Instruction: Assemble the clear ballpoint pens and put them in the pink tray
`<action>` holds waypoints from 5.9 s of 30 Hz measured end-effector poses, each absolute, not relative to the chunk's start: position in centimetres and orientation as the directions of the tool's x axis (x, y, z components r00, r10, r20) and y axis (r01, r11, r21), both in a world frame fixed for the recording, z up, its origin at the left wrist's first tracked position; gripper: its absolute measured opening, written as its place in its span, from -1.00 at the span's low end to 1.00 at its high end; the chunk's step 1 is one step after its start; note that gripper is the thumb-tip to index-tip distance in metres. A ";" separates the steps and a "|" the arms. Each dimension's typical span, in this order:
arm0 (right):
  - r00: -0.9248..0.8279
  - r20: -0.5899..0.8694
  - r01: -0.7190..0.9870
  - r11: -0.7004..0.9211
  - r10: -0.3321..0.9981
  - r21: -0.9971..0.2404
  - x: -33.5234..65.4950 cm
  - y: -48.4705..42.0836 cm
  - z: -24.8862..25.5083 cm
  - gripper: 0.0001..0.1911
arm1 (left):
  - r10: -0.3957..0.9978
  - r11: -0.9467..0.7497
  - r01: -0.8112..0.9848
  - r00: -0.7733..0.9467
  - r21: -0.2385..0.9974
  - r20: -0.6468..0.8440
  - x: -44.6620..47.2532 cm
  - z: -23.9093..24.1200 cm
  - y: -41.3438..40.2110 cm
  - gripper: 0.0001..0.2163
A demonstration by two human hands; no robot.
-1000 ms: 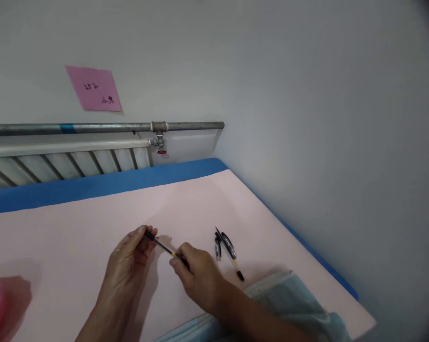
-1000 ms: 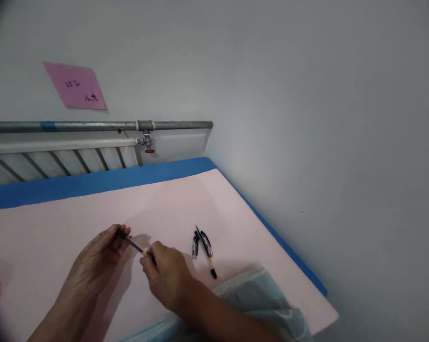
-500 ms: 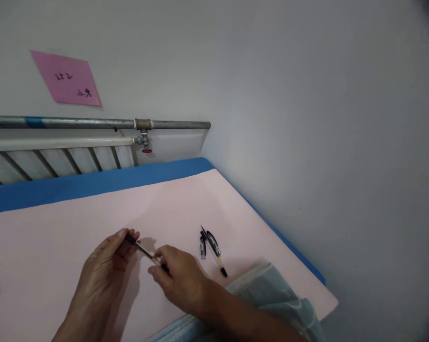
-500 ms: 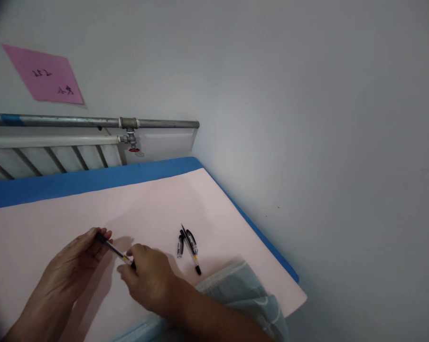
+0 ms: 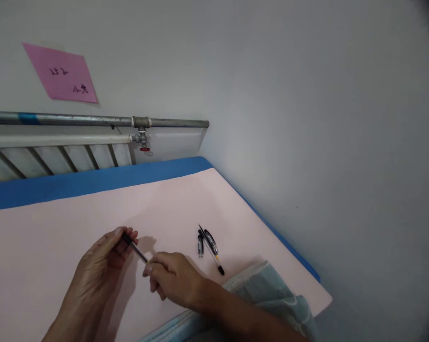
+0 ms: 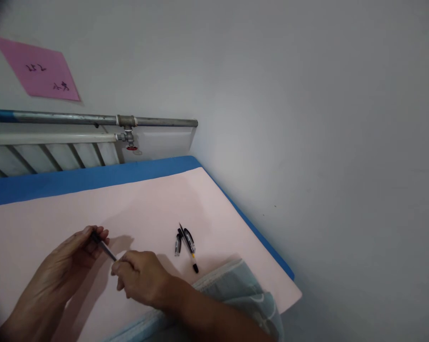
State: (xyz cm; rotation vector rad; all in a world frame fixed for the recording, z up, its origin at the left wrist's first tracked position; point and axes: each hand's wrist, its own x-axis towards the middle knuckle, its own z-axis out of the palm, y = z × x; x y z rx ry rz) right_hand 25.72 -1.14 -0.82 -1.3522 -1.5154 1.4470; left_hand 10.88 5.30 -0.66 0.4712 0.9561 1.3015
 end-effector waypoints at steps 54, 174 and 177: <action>-0.004 0.149 0.976 0.036 0.989 -0.213 30.7 -0.2 -0.2 -0.92 | 0.940 0.332 -0.385 0.064 0.861 -0.334 12.4 -0.2 4.2 -0.66; -0.233 -0.105 0.440 0.008 0.967 -0.898 26.8 -0.8 -0.4 -0.67 | 0.937 0.349 -0.456 0.148 0.818 -0.317 13.5 0.0 3.6 -0.86; -0.228 -0.123 0.419 -0.017 0.966 -0.908 26.9 -0.6 0.0 -0.64 | 0.961 0.268 -0.425 0.052 0.865 -0.273 11.7 1.6 3.5 -0.86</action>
